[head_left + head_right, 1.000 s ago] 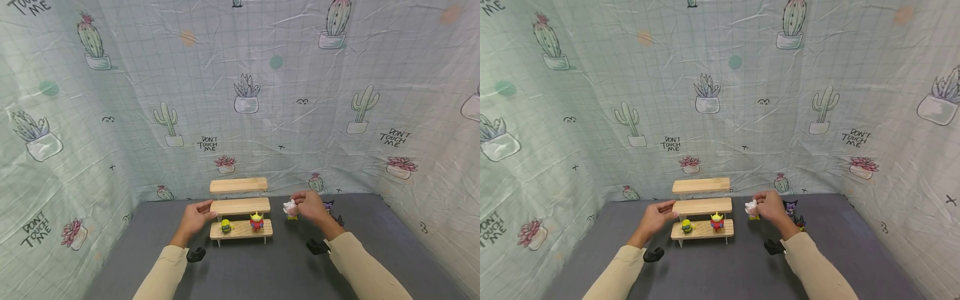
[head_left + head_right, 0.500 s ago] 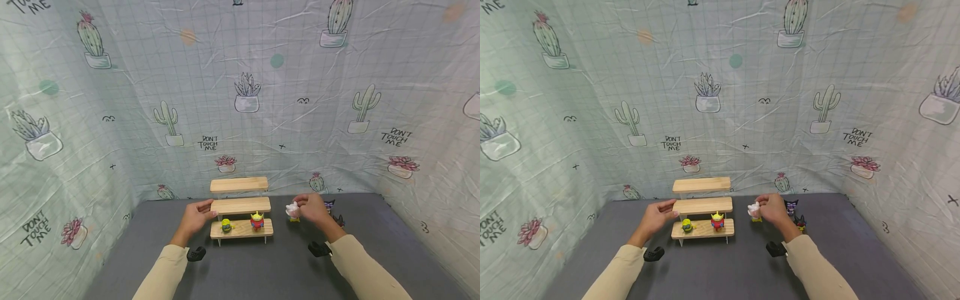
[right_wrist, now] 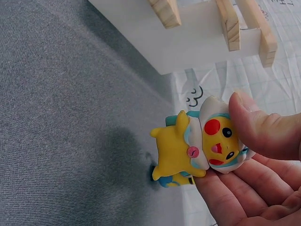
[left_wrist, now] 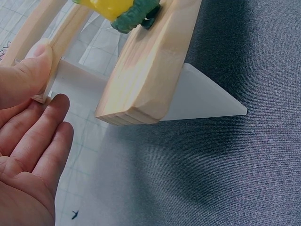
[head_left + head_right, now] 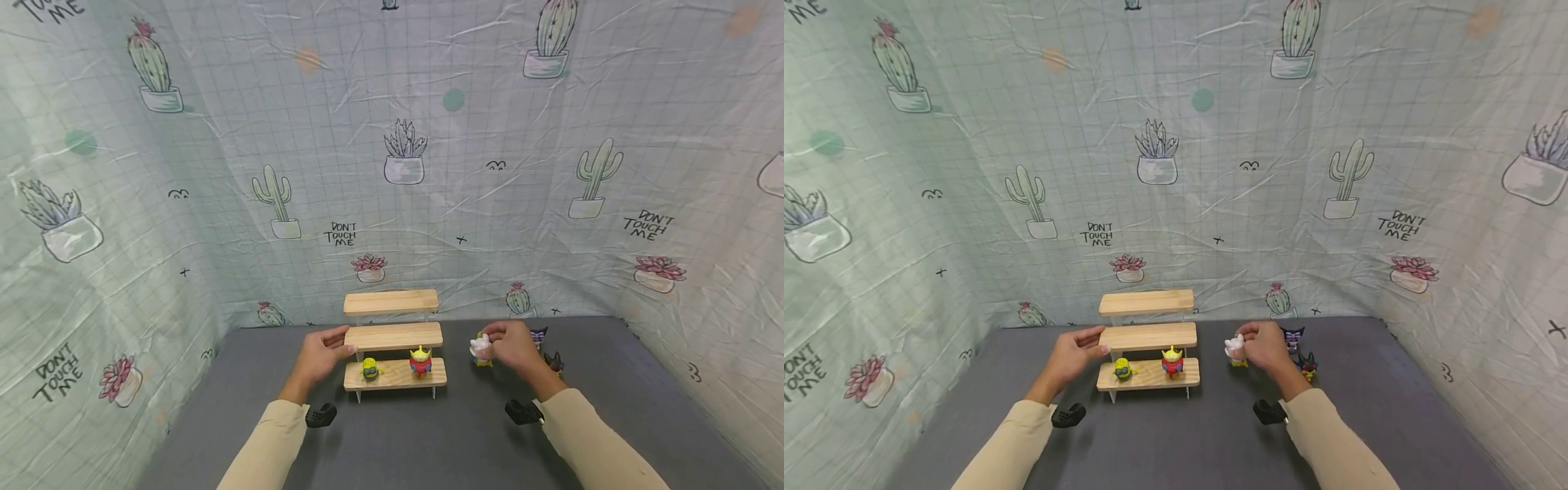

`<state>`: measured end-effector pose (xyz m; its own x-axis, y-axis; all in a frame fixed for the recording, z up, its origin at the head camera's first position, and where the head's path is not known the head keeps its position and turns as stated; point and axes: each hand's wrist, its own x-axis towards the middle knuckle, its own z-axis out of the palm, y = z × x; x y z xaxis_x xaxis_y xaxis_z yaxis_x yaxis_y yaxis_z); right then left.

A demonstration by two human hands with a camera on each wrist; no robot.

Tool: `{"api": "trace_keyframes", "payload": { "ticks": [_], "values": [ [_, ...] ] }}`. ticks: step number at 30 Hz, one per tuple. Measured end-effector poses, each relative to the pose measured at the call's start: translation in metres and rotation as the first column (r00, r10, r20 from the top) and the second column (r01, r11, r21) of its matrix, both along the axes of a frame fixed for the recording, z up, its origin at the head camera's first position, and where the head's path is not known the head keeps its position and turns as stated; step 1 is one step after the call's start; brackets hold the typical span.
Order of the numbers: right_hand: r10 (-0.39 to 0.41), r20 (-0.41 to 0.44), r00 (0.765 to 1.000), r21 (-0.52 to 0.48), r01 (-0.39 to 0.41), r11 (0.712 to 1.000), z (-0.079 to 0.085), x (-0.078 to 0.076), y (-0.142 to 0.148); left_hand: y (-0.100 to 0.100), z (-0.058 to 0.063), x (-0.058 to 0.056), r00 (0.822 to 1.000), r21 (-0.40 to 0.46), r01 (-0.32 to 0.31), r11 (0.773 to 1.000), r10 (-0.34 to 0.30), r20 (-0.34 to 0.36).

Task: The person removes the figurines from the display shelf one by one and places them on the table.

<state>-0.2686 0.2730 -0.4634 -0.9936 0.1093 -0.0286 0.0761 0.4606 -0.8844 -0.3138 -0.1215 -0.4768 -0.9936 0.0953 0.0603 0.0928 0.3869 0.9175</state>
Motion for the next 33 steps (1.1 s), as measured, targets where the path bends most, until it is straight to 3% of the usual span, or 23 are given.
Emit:
{"api": "trace_keyframes", "payload": {
  "ticks": [33],
  "values": [
    [-0.023, 0.014, 1.0, 0.031, 0.023, 0.999, -0.012, 0.003, 0.01, 0.0, 0.0, 0.002, 1.0, -0.014, -0.006, 1.0, 0.006, 0.006]
  ]
}}
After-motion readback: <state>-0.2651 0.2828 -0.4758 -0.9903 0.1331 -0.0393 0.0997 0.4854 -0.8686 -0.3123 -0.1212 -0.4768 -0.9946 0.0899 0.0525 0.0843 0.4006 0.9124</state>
